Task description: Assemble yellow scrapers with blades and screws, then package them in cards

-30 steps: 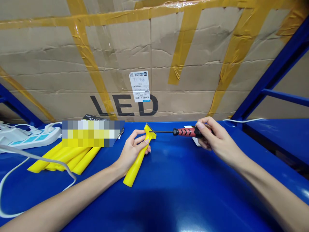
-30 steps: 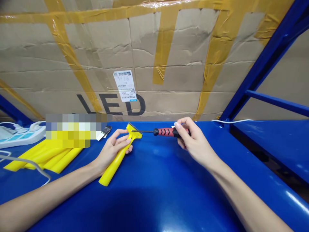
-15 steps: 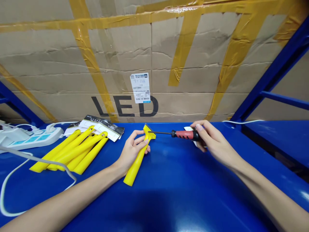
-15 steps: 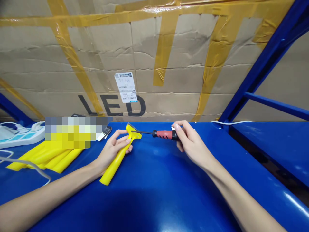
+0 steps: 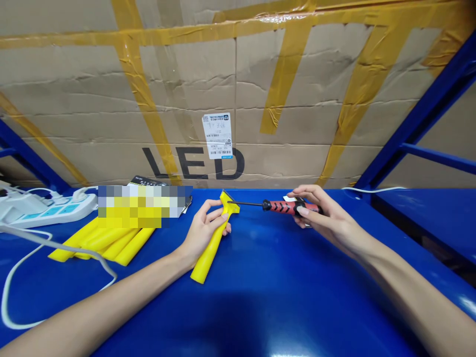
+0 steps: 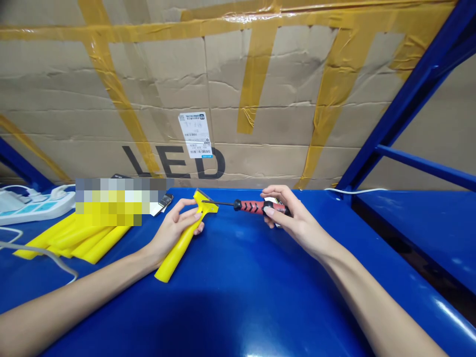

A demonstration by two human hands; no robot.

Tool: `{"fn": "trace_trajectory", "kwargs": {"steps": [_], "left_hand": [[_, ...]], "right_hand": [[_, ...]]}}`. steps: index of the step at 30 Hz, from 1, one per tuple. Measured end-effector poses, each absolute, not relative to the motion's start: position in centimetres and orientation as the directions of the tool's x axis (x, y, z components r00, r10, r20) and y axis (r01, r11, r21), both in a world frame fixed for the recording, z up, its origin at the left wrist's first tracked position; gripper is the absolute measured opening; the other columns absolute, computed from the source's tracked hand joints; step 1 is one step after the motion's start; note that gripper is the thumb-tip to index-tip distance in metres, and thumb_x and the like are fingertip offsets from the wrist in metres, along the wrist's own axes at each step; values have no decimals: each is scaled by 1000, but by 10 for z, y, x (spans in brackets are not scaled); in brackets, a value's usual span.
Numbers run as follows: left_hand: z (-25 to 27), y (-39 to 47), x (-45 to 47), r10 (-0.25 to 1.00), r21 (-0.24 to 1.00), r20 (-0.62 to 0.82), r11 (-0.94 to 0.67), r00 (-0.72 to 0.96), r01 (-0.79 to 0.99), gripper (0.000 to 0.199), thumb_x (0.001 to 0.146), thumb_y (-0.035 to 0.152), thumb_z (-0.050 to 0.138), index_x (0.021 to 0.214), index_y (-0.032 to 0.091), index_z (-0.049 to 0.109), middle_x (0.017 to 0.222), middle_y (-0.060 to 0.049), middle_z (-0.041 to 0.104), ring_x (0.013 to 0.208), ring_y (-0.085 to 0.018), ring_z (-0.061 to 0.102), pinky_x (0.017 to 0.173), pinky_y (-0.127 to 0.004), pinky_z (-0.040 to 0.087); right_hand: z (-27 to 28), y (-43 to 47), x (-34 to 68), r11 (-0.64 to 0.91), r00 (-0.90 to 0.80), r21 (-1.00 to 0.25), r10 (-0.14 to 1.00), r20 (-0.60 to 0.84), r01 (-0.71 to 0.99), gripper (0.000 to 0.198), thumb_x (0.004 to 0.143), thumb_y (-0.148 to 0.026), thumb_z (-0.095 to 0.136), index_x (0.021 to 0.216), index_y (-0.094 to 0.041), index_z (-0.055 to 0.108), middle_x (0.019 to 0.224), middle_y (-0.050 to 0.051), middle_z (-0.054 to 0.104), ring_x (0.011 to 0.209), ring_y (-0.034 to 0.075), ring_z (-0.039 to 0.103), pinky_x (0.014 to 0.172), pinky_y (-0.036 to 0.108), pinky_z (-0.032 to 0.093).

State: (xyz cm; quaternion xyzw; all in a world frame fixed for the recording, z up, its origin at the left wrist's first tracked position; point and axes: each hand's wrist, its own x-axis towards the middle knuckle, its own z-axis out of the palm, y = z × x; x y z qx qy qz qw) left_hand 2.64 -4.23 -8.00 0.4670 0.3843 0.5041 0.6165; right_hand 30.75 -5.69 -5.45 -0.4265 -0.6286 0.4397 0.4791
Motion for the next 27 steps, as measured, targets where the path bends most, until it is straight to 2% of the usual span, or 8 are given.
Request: {"fn": "trace_trajectory", "kwargs": {"steps": [2, 4, 7, 11, 13, 17, 21, 27], "left_hand": [[-80, -42, 27, 978, 967, 2, 51, 208, -250, 47, 75, 30, 83, 107, 21, 49, 83, -1, 70, 61, -12, 61, 60, -26, 46], [-81, -43, 27, 976, 971, 10, 43, 218, -236, 45, 76, 30, 82, 106, 21, 50, 82, -1, 70, 62, -13, 61, 60, -26, 46], [-82, -42, 26, 975, 973, 16, 36, 221, -228, 44, 77, 31, 81, 106, 20, 50, 85, -1, 71, 63, -13, 62, 60, -26, 46], [-82, -42, 26, 980, 969, 16, 34, 198, -246, 46, 77, 31, 82, 106, 21, 48, 82, 0, 70, 62, -12, 61, 60, -25, 46], [-82, -43, 26, 981, 969, 17, 33, 195, -246, 46, 77, 31, 82, 106, 21, 48, 79, 1, 69, 62, -12, 61, 59, -25, 46], [-84, -45, 27, 984, 970, 44, 0, 173, -242, 45, 77, 31, 82, 104, 21, 46, 76, 2, 69, 59, -11, 58, 57, -23, 45], [-86, -45, 26, 980, 974, 65, -22, 186, -227, 44, 78, 32, 81, 104, 21, 46, 68, 4, 66, 59, -11, 58, 56, -22, 44], [-88, -44, 25, 978, 977, 86, -45, 190, -209, 43, 80, 32, 80, 105, 21, 47, 68, 4, 65, 59, -10, 58, 56, -22, 45]], "right_hand": [[-54, -57, 307, 271, -167, -951, 955, 246, 147, 30, 93, -50, 65, 109, -26, 54, 75, -3, 59, 59, 12, 52, 55, 27, 41], [-55, -56, 306, 261, -100, -933, 965, 243, 249, 31, 98, -56, 53, 100, -25, 53, 60, -6, 51, 47, 10, 42, 47, 25, 33], [-57, -56, 304, 212, -29, -914, 976, 216, 345, 38, 101, -61, 42, 98, -24, 53, 57, -6, 50, 40, 9, 38, 42, 26, 28], [-55, -58, 309, 260, -187, -940, 957, 221, 223, 31, 95, -51, 62, 112, -27, 52, 73, -3, 59, 63, 14, 53, 58, 27, 44], [-54, -60, 311, 298, -230, -930, 941, 249, 213, 32, 91, -47, 69, 110, -27, 52, 77, -2, 59, 68, 14, 53, 63, 28, 45], [-51, -62, 307, 284, -210, -920, 950, 231, 269, 29, 95, -51, 62, 105, -26, 50, 64, -7, 47, 56, 11, 41, 53, 25, 36], [-49, -63, 298, 202, -161, -967, 971, 177, 158, 33, 92, -54, 65, 101, -26, 49, 61, -9, 37, 50, 8, 32, 46, 23, 27], [-52, -63, 295, 27, -112, -1000, 993, 26, 11, 35, 89, -54, 70, 98, -23, 54, 59, -9, 36, 47, 6, 33, 43, 21, 25]]}}
